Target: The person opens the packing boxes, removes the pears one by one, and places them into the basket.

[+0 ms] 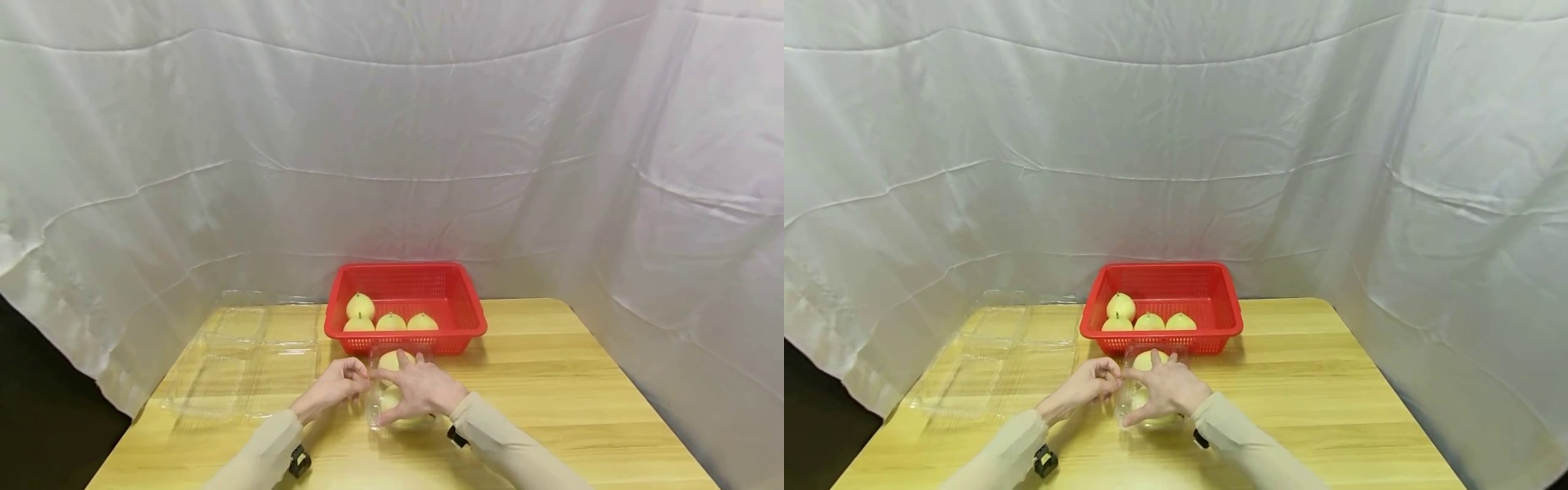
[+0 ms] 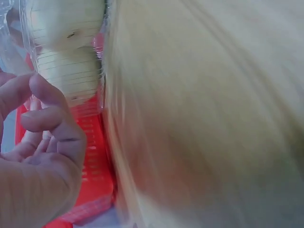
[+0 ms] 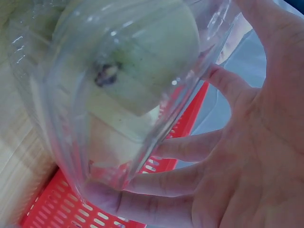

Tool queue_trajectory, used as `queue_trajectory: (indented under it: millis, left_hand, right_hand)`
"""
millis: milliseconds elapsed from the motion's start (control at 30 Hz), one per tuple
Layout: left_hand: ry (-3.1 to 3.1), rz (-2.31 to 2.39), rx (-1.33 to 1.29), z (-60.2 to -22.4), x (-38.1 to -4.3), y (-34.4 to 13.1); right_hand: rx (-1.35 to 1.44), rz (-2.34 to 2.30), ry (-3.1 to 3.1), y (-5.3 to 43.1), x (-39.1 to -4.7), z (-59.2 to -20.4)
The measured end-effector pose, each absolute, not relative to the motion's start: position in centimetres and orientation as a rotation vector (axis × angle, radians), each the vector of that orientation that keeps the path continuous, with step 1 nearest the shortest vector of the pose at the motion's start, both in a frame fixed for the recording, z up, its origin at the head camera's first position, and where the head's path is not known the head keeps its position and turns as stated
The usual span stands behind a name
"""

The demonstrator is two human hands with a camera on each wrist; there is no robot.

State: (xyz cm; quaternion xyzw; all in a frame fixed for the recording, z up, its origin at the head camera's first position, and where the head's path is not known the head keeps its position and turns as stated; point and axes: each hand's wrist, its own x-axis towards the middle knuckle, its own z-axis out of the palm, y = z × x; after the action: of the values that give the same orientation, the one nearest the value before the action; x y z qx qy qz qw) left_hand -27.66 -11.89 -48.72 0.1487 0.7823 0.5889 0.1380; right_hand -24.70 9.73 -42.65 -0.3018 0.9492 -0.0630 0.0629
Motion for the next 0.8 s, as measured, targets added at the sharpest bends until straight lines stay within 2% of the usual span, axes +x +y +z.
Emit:
queue_trajectory:
  millis: [800]
  left_hand:
    - [2.22, 1.736, 0.283, -48.7, -31.2, -10.8]
  right_hand:
    - [-0.944, -0.154, 2.857, 9.7, -24.6, -42.4]
